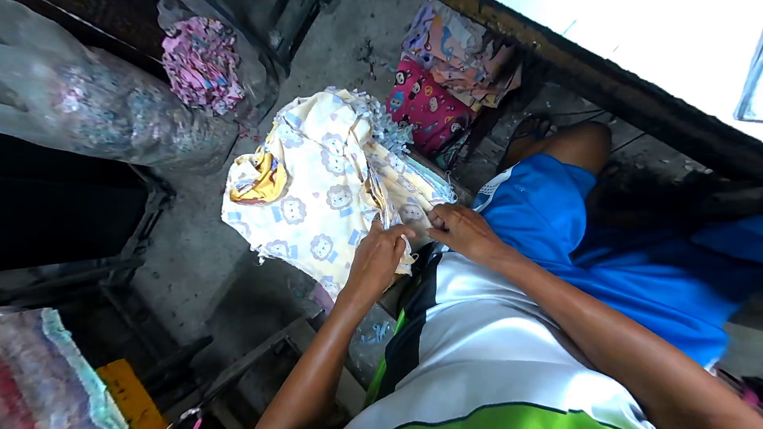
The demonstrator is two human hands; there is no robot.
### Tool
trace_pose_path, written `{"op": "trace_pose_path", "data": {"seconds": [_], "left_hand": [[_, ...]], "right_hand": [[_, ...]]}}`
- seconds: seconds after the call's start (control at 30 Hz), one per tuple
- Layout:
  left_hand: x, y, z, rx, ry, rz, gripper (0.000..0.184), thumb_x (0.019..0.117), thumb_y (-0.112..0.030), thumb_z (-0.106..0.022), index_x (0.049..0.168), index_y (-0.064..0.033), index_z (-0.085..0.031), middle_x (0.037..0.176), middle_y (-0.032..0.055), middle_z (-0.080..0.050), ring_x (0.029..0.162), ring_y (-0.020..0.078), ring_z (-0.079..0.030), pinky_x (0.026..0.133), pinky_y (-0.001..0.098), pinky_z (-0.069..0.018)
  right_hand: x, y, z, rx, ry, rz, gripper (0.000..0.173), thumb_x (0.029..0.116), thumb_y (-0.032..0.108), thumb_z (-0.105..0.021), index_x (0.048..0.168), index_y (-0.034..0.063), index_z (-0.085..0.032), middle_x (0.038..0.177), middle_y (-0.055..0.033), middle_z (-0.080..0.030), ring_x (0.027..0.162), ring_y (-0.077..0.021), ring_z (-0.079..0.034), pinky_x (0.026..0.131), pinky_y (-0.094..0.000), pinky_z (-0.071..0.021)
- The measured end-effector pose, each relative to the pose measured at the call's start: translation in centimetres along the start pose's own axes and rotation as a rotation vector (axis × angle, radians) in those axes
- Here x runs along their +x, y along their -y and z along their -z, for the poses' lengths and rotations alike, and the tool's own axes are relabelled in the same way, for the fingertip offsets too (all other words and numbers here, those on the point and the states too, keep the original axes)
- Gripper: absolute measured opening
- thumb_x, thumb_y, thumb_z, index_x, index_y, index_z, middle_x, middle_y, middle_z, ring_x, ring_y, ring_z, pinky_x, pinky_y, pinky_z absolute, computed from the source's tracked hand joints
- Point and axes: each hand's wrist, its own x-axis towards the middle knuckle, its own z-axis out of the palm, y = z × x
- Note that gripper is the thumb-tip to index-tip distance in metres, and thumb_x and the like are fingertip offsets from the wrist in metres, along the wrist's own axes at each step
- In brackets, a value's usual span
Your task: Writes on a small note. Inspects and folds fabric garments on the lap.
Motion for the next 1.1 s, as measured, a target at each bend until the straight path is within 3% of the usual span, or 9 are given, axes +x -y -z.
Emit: {"op": "trace_pose_path", "data": {"seconds": [0.13, 0.27, 0.33, 0.43, 0.57, 0.7, 0.8, 0.9, 1.1], "left_hand": [[-0.3, 0.2, 0.3, 0.011, 0.001, 0.008, 0.026, 0.1057, -0.013, -0.051, 0.118, -0.0201, -0.074, 0.1, 0.0174, -0.057, 0.083, 0.0301, -0.06, 0.07, 0.0446, -0.0517], [-0.2, 0.3, 0.1, -0.04, -0.027, -0.017, 0.028, 0.1053, -0.013, -0.049, 0.114, -0.0167, -0.076, 0.093, 0.0152, -0.062, 0.086, 0.0321, -0.059, 0.071, 0.0477, -0.0495], [0.1, -0.1, -0.1, -0.083, -0.03, -0.006, 0.031, 0.1062, -0.024, -0.047, 0.111, -0.0132, -0.076, 0.099, 0.0177, -0.065, 0.091, 0.036, -0.062, 0.075, 0.0537, -0.0495], [0.7, -0.7, -0.7, -0.104, -0.068, 0.037, 0.038, 0.0998, -0.043, -0.061, 0.097, -0.0073, -0.074, 0.098, 0.0201, -0.063, 0.087, 0.0364, -0.063, 0.072, 0.0546, -0.0512], [0.8, 0.1, -0.3, -0.156, -0.123, 0.024, 0.026, 0.0909, -0.025, -0.076, 0.082, -0.0023, -0.069, 0.086, 0.0181, -0.06, 0.084, 0.0349, -0.061, 0.071, 0.0521, -0.0498], [-1.0, 0.8, 2.2, -0.251, -0.163, 0.083, 0.022, 0.0982, -0.023, -0.064, 0.093, -0.0033, -0.071, 0.087, 0.0145, -0.059, 0.084, 0.0309, -0.059, 0.074, 0.0529, -0.0485], [-1.9, 0.9, 3.2, -0.251, -0.209, 0.087, 0.021, 0.098, -0.022, -0.06, 0.086, -0.0058, -0.067, 0.077, 0.0075, -0.052, 0.074, 0.0223, -0.053, 0.067, 0.0446, -0.0435], [-2.0, 0.7, 2.9, -0.248, -0.244, 0.066, 0.02, 0.0961, -0.021, -0.06, 0.081, -0.0079, -0.064, 0.073, 0.0033, -0.048, 0.069, 0.0176, -0.049, 0.064, 0.039, -0.0405], [-1.0, 0.7, 1.0, -0.177, -0.254, -0.013, 0.021, 0.0944, -0.02, -0.062, 0.078, -0.0065, -0.063, 0.069, 0.0042, -0.048, 0.068, 0.0197, -0.05, 0.064, 0.0391, -0.0407]], "right_hand": [[1.5, 0.3, -0.5, -0.113, 0.019, -0.063, 0.037, 0.0956, 0.027, -0.074, 0.117, -0.0028, -0.067, 0.113, -0.0224, -0.068, 0.11, -0.041, -0.064, 0.095, -0.0594, -0.048], [0.3, 0.8, 0.2, -0.066, 0.036, -0.039, 0.025, 0.0996, 0.024, -0.067, 0.103, -0.0001, -0.07, 0.095, -0.0185, -0.069, 0.097, -0.0374, -0.066, 0.088, -0.0573, -0.0501], [-0.9, 1.4, 0.8, 0.056, 0.09, -0.064, 0.029, 0.1013, 0.03, -0.065, 0.1, 0.0013, -0.068, 0.084, -0.015, -0.067, 0.082, -0.0325, -0.067, 0.076, -0.0546, -0.0526], [-2.7, 2.6, 1.2, 0.261, 0.217, -0.03, 0.024, 0.1011, 0.023, -0.066, 0.108, 0.0009, -0.064, 0.09, -0.0113, -0.069, 0.083, -0.0215, -0.069, 0.082, -0.0426, -0.056], [-3.3, 2.9, 2.0, 0.274, 0.301, 0.034, 0.023, 0.103, 0.022, -0.063, 0.11, 0.0005, -0.068, 0.092, -0.0096, -0.07, 0.083, -0.0141, -0.066, 0.083, -0.0327, -0.0532], [-1.7, 0.6, 2.4, 0.155, 0.149, 0.091, 0.028, 0.1018, 0.029, -0.065, 0.096, 0.0022, -0.071, 0.079, -0.0119, -0.067, 0.073, -0.0263, -0.067, 0.071, -0.0504, -0.0547], [0.6, -1.1, 2.5, 0.022, 0.004, 0.022, 0.019, 0.102, 0.018, -0.063, 0.106, 0.0004, -0.07, 0.092, -0.0203, -0.07, 0.087, -0.0401, -0.069, 0.077, -0.0619, -0.053], [2.4, -1.3, 1.9, -0.028, -0.024, -0.075, 0.021, 0.101, 0.019, -0.065, 0.109, -0.0003, -0.069, 0.102, -0.0212, -0.07, 0.098, -0.0404, -0.068, 0.081, -0.0613, -0.0517], [2.9, -1.0, 0.5, -0.019, -0.104, -0.034, 0.017, 0.0976, 0.017, -0.069, 0.104, 0.0012, -0.07, 0.103, -0.019, -0.066, 0.093, -0.038, -0.067, 0.075, -0.058, -0.0524]]}}
